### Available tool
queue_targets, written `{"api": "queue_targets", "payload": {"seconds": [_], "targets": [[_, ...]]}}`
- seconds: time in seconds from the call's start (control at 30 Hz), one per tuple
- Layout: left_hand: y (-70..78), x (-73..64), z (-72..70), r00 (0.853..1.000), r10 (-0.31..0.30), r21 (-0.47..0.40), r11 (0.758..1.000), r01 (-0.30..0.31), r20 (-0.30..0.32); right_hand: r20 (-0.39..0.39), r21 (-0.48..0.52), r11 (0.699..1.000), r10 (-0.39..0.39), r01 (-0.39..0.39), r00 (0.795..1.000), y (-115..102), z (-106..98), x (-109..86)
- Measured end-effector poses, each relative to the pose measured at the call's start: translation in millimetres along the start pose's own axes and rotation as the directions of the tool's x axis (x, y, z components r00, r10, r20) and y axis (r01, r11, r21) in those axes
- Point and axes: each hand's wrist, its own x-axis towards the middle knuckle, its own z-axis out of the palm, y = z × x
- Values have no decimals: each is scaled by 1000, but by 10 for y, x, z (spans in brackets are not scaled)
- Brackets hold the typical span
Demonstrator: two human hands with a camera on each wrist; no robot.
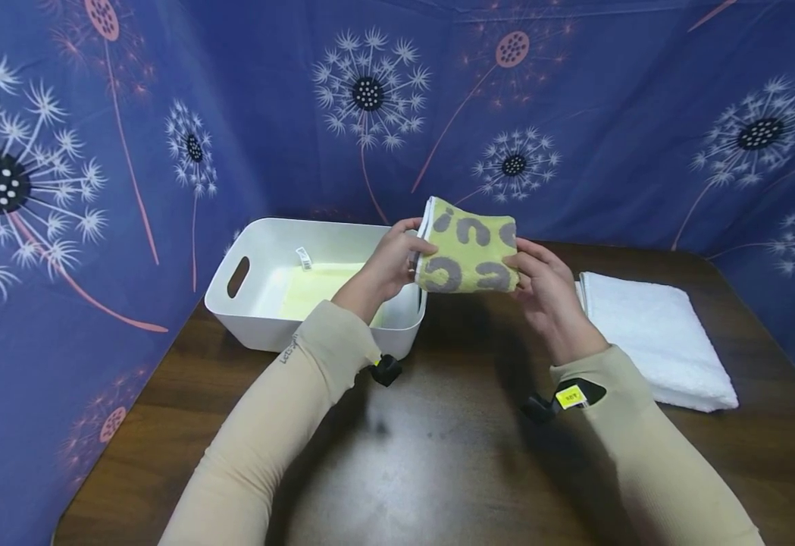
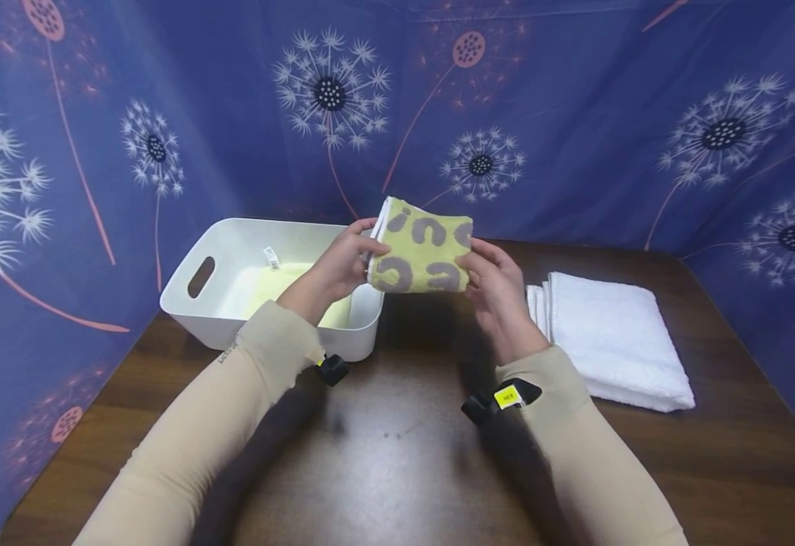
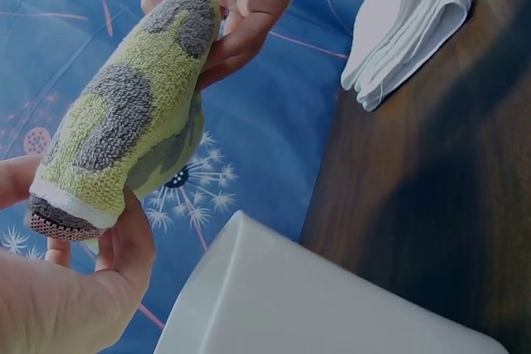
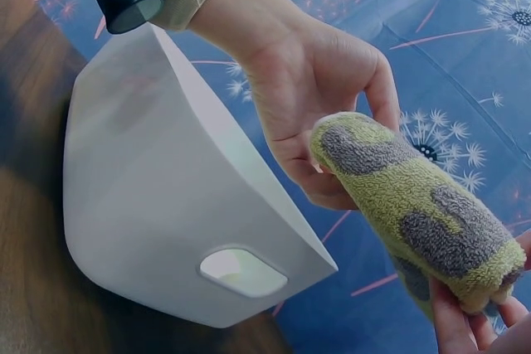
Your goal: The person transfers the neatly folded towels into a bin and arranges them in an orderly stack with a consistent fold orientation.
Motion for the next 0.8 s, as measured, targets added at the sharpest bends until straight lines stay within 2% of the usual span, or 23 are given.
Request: {"api": "queue_targets", "payload": {"seconds": [0.3,0.8], "targets": [[54,-13,-89,1000,-7,-22,1000,7,12,7,28,1000,-5,5,1000,30,87,6],[163,-32,-249,1000,8,29,1000,-9,24,25,-12,1000,-10,10,1000,72,241,18]]}}
